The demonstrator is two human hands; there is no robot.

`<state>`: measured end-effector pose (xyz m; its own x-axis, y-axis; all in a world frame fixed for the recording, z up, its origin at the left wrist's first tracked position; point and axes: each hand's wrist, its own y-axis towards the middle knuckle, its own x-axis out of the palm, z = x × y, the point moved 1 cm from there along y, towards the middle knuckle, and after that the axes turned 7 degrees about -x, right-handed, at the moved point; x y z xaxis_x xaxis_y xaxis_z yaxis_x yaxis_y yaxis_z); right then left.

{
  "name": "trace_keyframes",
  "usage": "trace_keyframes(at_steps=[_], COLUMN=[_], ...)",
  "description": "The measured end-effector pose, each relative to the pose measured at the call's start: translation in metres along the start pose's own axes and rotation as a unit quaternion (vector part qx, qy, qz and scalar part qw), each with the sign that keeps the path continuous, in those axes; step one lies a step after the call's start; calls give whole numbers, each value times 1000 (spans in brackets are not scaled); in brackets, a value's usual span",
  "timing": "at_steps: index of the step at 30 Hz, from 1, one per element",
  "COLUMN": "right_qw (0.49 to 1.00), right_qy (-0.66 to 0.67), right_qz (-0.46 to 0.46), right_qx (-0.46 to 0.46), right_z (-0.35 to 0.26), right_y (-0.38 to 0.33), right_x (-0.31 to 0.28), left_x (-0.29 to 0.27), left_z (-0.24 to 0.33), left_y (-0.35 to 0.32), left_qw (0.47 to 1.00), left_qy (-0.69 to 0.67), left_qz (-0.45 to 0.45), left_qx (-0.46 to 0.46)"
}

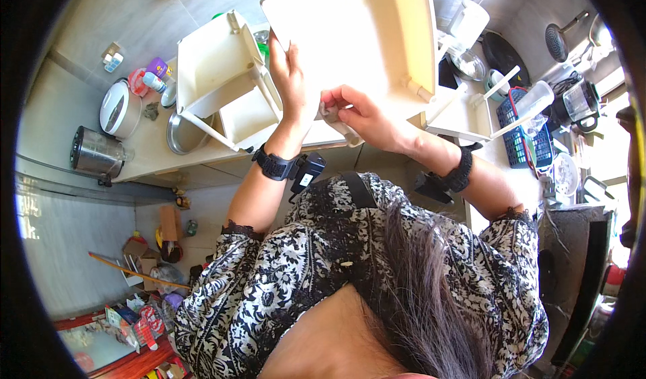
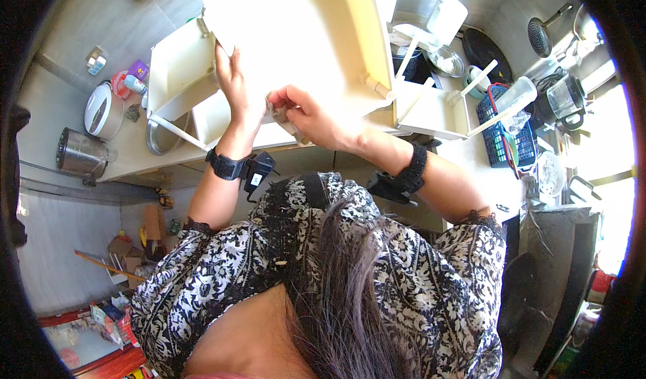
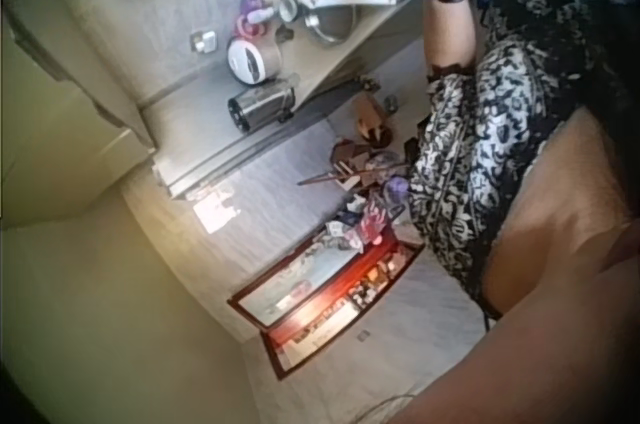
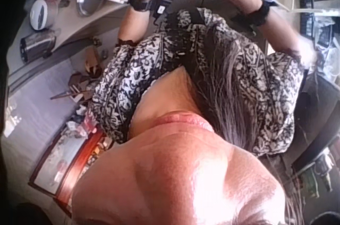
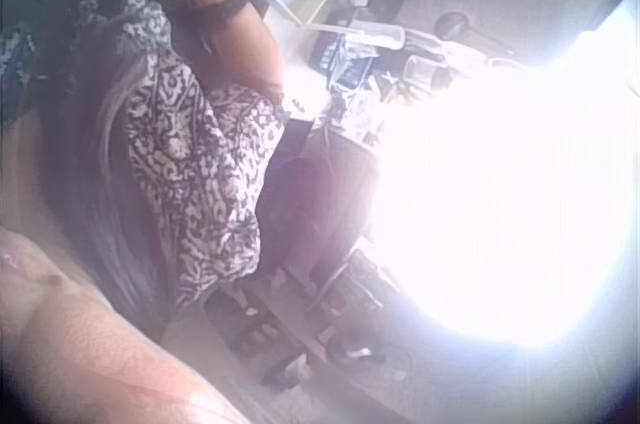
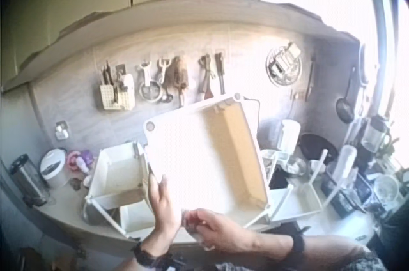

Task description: The person assembles a white plastic shelving unit by inserting legs into trays and connecting multiple trays together. They wipe the trays with a cloth during assembly and place the finished unit on the floor.

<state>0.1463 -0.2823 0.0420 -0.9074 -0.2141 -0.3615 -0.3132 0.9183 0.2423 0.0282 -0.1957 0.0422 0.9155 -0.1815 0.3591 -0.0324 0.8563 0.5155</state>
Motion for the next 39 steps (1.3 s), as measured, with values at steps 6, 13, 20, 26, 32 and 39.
trace_keyframes(at_steps=[6,13,20,26,32,39], right_qw=[994,927,776,760,827,724], right_qy=[-102,-211,-532,-641,-531,-606], right_qz=[-26,244,296,70,7,241], right_qx=[-27,-191,-168,-83,-184,-227], right_z=[6,-9,13,28,31,19], right_y=[-3,28,30,-12,-23,37], right_x=[-7,-36,-81,-7,10,-75], left_x=[3,6,1,-9,-4,10], left_z=[-5,0,-8,-9,-15,-25], left_y=[-10,-27,-35,-23,-6,-15], left_qw=[992,991,983,988,991,980], left_qy=[111,102,144,124,119,187], left_qz=[-45,-77,-108,-38,-39,-63], left_qx=[-45,-41,-22,-79,-45,37])
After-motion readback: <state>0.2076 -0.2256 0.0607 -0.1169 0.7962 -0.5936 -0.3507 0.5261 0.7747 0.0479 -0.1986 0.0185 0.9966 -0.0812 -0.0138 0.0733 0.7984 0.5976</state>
